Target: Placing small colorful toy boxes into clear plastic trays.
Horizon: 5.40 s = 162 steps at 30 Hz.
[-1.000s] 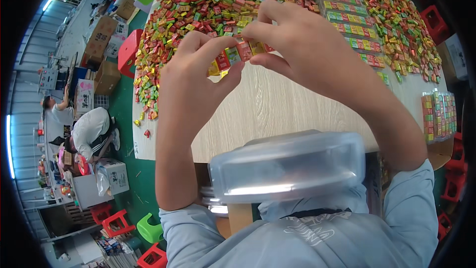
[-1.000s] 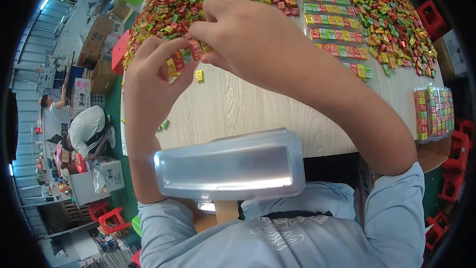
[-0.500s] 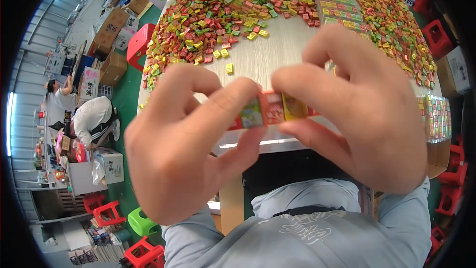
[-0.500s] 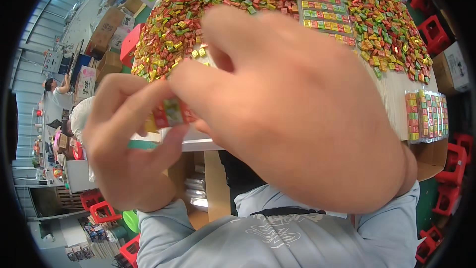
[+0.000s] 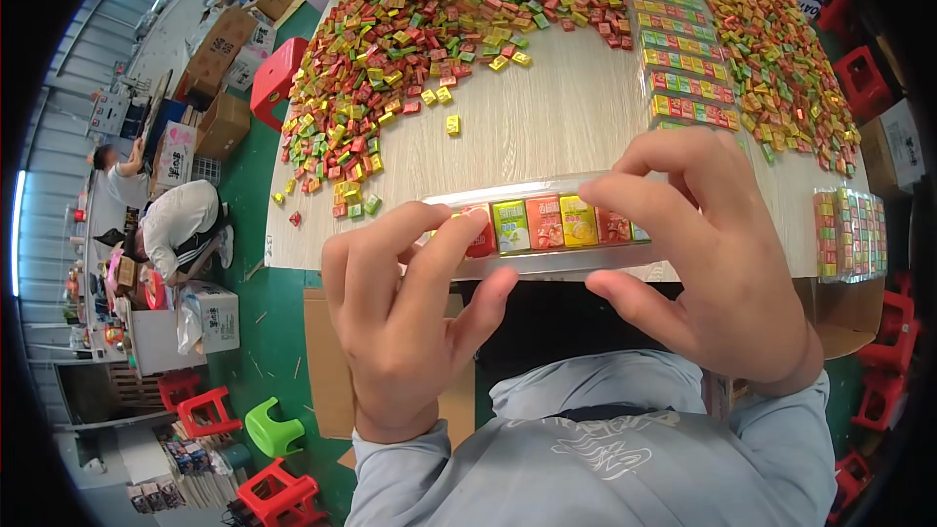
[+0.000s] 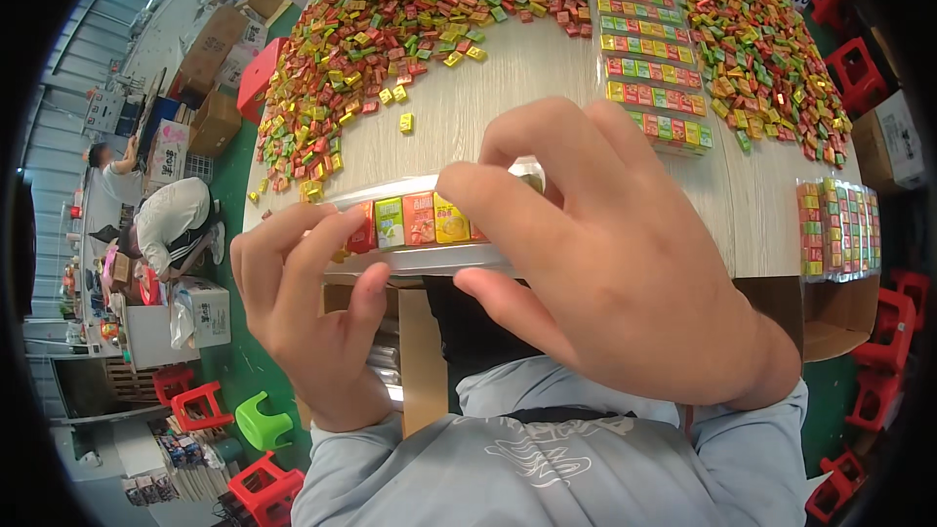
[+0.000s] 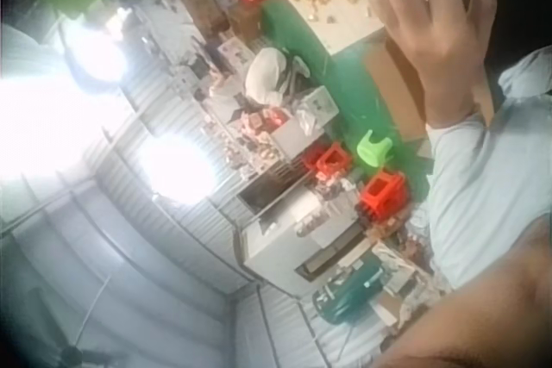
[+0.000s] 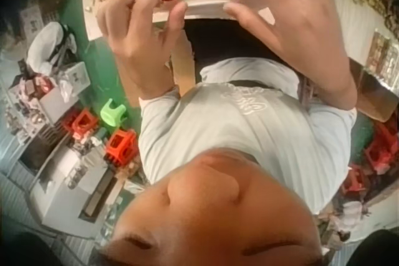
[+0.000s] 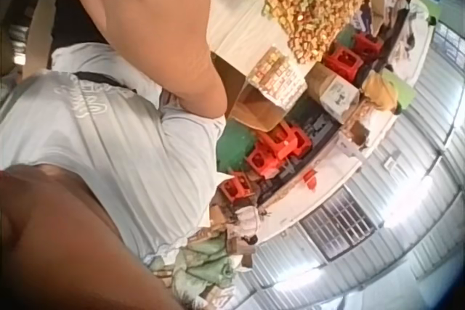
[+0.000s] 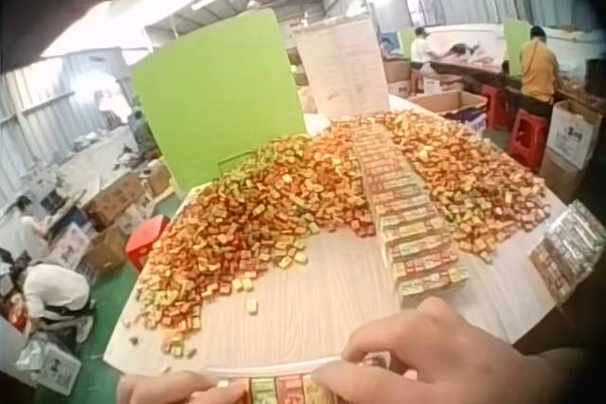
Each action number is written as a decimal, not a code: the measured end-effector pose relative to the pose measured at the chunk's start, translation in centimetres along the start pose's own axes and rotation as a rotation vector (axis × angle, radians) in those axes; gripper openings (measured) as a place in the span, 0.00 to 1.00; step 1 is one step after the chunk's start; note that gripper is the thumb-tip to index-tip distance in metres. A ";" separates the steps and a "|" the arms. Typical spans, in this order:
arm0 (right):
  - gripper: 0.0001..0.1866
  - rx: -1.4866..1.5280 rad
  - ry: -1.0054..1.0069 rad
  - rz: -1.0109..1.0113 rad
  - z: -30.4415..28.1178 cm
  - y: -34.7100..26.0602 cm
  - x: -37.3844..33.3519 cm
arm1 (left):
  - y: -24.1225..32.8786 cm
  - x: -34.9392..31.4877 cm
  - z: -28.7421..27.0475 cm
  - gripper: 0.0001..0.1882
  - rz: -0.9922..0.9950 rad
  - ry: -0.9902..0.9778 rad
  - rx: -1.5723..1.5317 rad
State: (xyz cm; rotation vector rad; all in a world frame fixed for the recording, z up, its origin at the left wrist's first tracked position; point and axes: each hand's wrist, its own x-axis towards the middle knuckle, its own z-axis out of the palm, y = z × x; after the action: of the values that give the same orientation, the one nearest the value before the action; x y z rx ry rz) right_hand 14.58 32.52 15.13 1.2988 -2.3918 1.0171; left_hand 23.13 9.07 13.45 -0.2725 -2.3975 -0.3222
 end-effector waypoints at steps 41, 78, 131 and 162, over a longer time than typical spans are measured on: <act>0.20 0.314 -0.064 -0.031 0.8 2.4 0.4 | -4.6 1.3 0.0 0.10 -0.086 -0.161 -0.643; 0.15 0.228 0.002 -0.181 1.1 2.9 1.2 | -1.0 -3.4 8.7 0.44 -0.372 0.419 -0.743; 0.08 -0.942 0.561 0.773 -5.7 14.5 -27.0 | -3.3 -5.9 9.8 0.50 -0.344 0.414 -0.691; 0.14 -1.101 0.319 0.824 -5.3 13.6 -26.3 | -3.6 -6.6 9.4 0.48 -0.330 0.353 -0.730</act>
State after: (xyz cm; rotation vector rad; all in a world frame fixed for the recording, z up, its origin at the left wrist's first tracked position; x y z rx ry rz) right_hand 18.20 57.97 -0.43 -0.2177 -2.5152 -0.1041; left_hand 21.24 7.77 1.68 -0.1224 -1.8863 -1.2870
